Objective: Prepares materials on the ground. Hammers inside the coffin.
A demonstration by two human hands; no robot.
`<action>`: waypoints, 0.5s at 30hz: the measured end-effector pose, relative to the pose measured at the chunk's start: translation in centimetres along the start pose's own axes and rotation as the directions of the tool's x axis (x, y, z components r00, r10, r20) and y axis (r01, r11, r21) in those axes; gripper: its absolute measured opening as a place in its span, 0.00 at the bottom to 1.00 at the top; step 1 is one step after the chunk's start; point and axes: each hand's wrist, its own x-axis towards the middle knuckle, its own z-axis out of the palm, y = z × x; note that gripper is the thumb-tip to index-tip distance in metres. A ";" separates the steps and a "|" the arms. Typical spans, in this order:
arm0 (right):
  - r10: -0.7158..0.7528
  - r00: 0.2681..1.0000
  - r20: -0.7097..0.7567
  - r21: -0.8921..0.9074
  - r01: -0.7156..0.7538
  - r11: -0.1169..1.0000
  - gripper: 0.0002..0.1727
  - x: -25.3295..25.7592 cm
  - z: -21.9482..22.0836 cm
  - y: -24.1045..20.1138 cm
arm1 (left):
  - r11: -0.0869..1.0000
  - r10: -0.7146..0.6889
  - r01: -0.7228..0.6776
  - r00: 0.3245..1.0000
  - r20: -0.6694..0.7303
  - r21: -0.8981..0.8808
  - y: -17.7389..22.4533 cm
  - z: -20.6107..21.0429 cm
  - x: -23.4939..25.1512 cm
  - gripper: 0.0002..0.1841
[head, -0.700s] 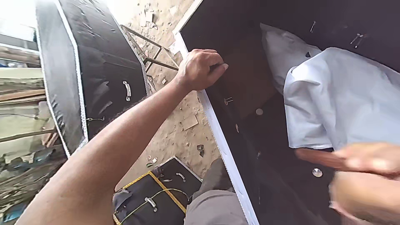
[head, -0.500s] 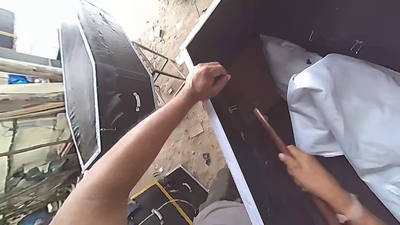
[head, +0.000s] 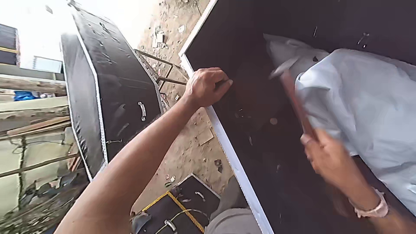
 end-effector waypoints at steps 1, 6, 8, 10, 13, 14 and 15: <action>-0.114 0.973 -0.199 0.111 0.138 0.984 0.20 0.1 -0.3 -0.9 | 1.000 -0.008 0.008 1.000 0.012 0.009 0.1 0.1 -0.1 0.18; 0.031 0.986 -0.167 0.418 0.042 0.908 0.15 -1.9 4.5 -1.3 | 0.999 -0.037 0.034 0.997 0.065 0.040 0.0 -0.2 0.2 0.18; 0.268 0.845 0.464 0.285 -0.428 0.858 0.13 -2.4 5.9 0.8 | 0.999 -0.025 0.023 0.998 0.062 0.035 0.1 -0.1 0.1 0.18; 0.329 0.738 0.589 0.247 -0.552 0.797 0.13 -1.2 5.0 2.3 | 1.000 -0.011 0.010 0.999 0.043 0.021 0.1 -0.3 0.2 0.18; 0.193 0.965 0.176 0.369 -0.247 0.896 0.17 -0.6 3.7 1.8 | 1.000 -0.004 0.004 0.999 0.032 0.008 0.0 -0.3 0.3 0.18; 0.202 0.976 0.087 0.388 -0.220 0.895 0.18 -1.4 4.3 1.4 | 1.000 -0.023 0.023 0.998 0.064 0.000 0.2 0.0 -0.3 0.18; 0.211 0.975 0.074 0.391 -0.223 0.893 0.18 -1.7 5.0 1.0 | 0.999 -0.031 0.031 0.997 0.073 0.009 0.2 -0.2 0.0 0.18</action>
